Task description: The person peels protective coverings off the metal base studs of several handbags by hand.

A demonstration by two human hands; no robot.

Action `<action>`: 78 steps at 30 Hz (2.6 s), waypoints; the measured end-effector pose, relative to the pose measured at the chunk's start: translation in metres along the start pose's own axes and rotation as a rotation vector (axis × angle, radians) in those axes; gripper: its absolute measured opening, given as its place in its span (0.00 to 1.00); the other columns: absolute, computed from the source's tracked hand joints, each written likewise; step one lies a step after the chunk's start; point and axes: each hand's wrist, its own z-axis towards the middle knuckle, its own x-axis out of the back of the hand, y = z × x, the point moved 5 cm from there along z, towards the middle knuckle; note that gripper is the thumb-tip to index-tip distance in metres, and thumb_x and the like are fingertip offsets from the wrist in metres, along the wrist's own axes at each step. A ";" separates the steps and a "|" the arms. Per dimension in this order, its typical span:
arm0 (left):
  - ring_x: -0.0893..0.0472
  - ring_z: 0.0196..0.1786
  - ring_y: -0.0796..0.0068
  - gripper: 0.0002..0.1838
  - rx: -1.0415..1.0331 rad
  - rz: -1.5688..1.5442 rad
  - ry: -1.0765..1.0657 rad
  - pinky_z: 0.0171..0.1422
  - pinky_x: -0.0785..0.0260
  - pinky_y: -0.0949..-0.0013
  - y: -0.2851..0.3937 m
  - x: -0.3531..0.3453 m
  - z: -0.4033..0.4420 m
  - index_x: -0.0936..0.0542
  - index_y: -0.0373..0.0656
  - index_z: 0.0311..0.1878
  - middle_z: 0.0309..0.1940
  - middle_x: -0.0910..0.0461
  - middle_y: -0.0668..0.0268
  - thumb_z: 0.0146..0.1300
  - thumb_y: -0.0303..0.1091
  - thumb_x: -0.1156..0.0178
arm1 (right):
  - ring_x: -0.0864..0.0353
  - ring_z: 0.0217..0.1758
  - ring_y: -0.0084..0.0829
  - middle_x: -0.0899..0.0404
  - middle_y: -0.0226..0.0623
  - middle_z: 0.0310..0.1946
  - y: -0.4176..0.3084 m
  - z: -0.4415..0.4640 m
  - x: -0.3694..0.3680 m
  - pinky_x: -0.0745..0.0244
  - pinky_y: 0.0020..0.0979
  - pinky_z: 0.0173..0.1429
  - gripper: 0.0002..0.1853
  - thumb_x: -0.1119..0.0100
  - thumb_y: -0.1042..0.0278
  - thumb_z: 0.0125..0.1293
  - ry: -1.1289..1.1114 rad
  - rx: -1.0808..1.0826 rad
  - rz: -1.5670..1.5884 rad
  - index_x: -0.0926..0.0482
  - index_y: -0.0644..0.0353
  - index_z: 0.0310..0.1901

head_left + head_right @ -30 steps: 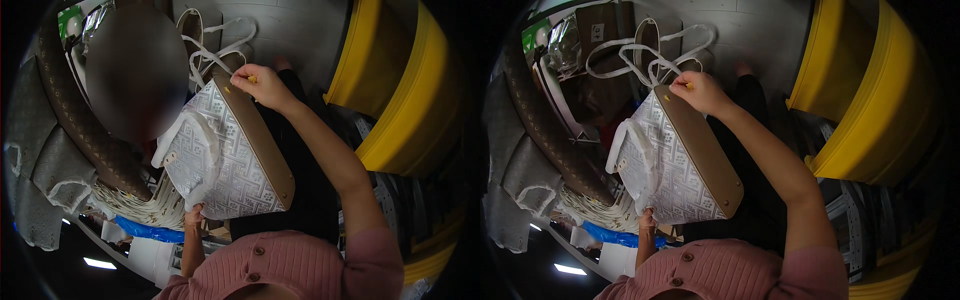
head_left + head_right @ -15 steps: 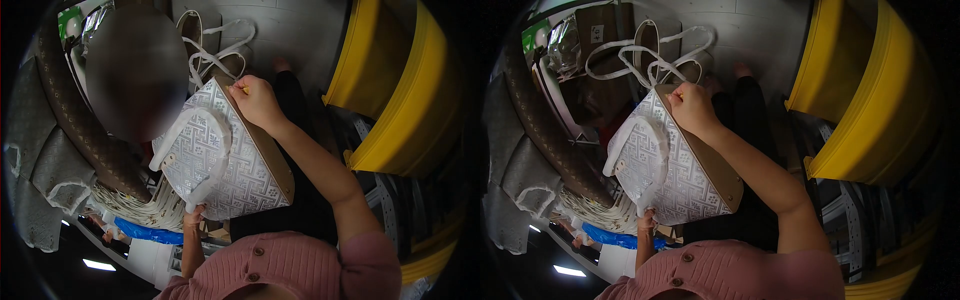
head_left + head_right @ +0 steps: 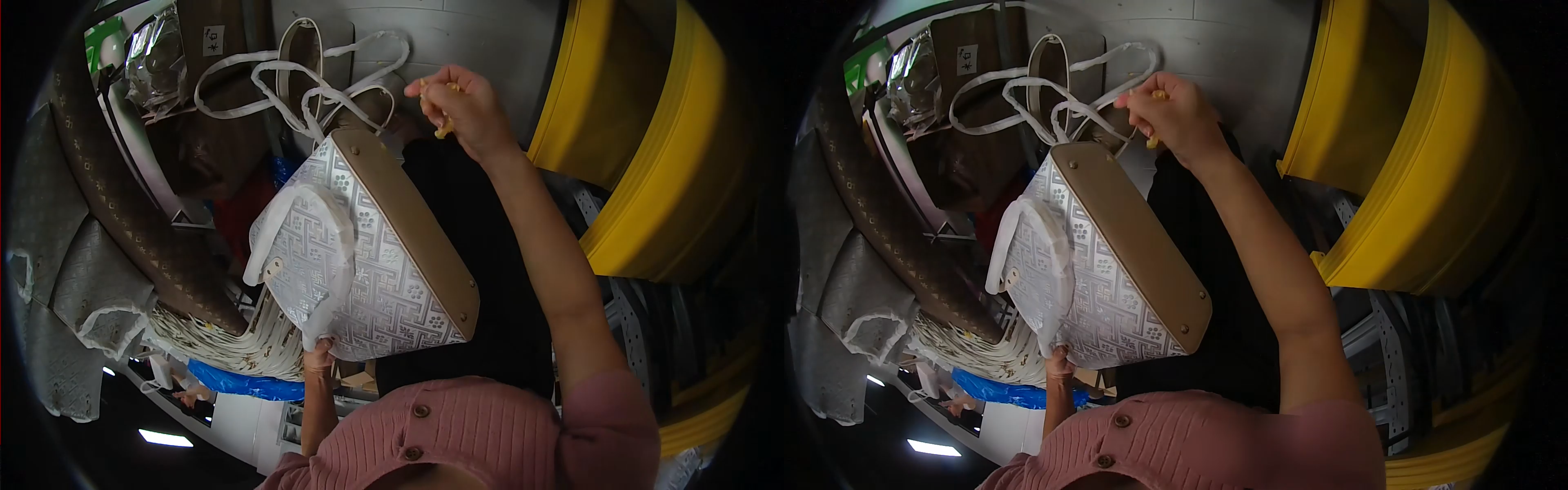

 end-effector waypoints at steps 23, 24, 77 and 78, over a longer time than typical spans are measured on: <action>0.27 0.27 0.76 0.32 0.101 0.144 0.115 0.29 0.34 0.75 0.016 -0.003 0.001 0.32 0.35 0.48 0.34 0.26 0.63 0.29 0.21 0.44 | 0.34 0.14 0.17 0.28 0.30 0.15 0.076 0.037 0.009 0.40 0.18 0.17 0.07 0.42 0.71 0.45 -0.376 -0.547 -0.684 0.24 0.66 0.22; 0.28 0.26 0.76 0.32 0.171 0.220 0.132 0.27 0.36 0.77 0.015 0.002 0.001 0.32 0.36 0.47 0.33 0.25 0.63 0.28 0.20 0.46 | 0.34 0.14 0.17 0.28 0.31 0.14 0.077 0.040 0.009 0.40 0.18 0.16 0.06 0.42 0.72 0.44 -0.423 -0.609 -0.692 0.24 0.66 0.22; 0.28 0.27 0.72 0.34 0.261 0.154 0.024 0.23 0.40 0.77 0.020 -0.024 0.011 0.35 0.34 0.50 0.39 0.28 0.58 0.29 0.17 0.47 | 0.33 0.14 0.15 0.29 0.32 0.15 0.060 0.020 0.021 0.37 0.14 0.17 0.03 0.44 0.77 0.46 -0.378 -0.958 -0.267 0.27 0.66 0.21; 0.28 0.28 0.72 0.33 0.281 0.188 0.061 0.23 0.40 0.76 0.020 -0.021 0.010 0.35 0.34 0.50 0.39 0.28 0.58 0.30 0.17 0.47 | 0.33 0.14 0.15 0.30 0.32 0.15 0.059 0.019 0.020 0.37 0.14 0.17 0.03 0.44 0.78 0.46 -0.368 -0.957 -0.232 0.27 0.66 0.21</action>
